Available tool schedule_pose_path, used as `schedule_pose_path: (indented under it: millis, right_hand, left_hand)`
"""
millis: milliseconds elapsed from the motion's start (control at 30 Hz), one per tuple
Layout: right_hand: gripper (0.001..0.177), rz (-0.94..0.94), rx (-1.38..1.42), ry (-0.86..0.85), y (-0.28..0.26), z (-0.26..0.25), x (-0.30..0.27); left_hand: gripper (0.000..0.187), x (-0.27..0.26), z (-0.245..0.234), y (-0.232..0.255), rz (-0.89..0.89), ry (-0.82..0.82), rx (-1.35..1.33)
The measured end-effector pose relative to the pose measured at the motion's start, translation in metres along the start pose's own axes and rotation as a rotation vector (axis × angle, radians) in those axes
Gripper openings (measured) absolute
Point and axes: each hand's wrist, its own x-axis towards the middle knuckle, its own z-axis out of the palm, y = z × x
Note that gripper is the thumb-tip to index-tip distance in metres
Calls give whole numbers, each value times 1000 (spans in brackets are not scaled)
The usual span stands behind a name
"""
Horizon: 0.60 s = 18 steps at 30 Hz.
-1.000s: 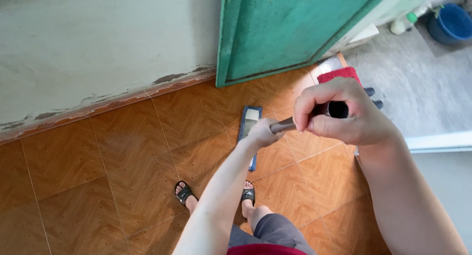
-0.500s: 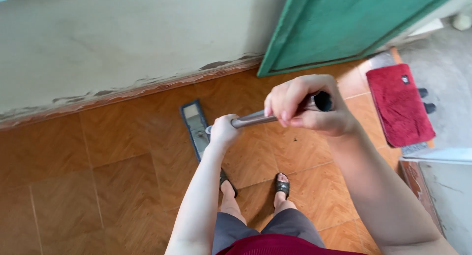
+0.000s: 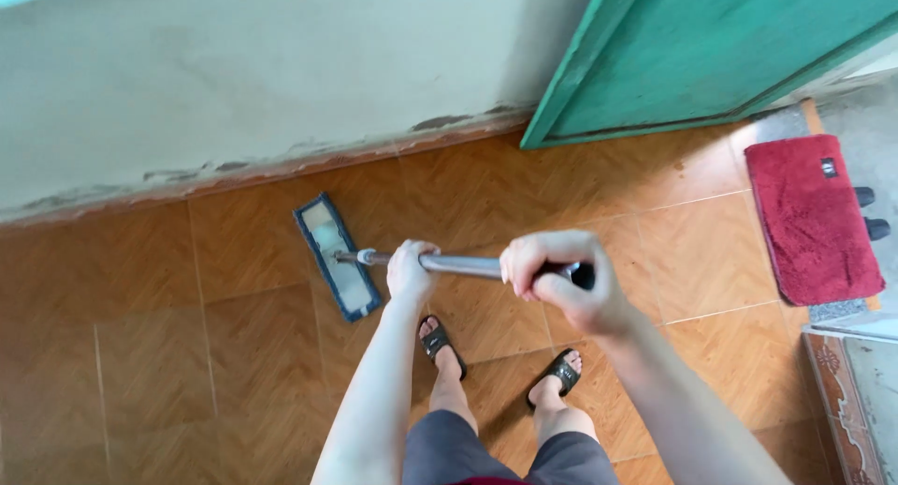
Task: The recorder is mopping a tiled indoor floor and then rinsing the mop head under a faucet in the bathroom.
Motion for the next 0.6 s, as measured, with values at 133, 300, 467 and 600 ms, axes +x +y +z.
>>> schedule_pose_path:
  millis: [133, 300, 467, 600]
  right_hand:
    - [13, 2, -142, 92, -42, -45, -54]
    - [14, 19, -228, 296, -108, -136, -119]
    - [17, -22, -244, 465, -181, -211, -190]
    - [19, -52, -260, 621, -207, -252, -232]
  left_hand:
    - [13, -35, 39, 66, 11, -119, 12]
    - [26, -36, 128, 190, 177, -321, -72]
    - [17, -65, 195, 327, 217, -524, -111]
    - [13, -82, 240, 385, 292, -659, -28]
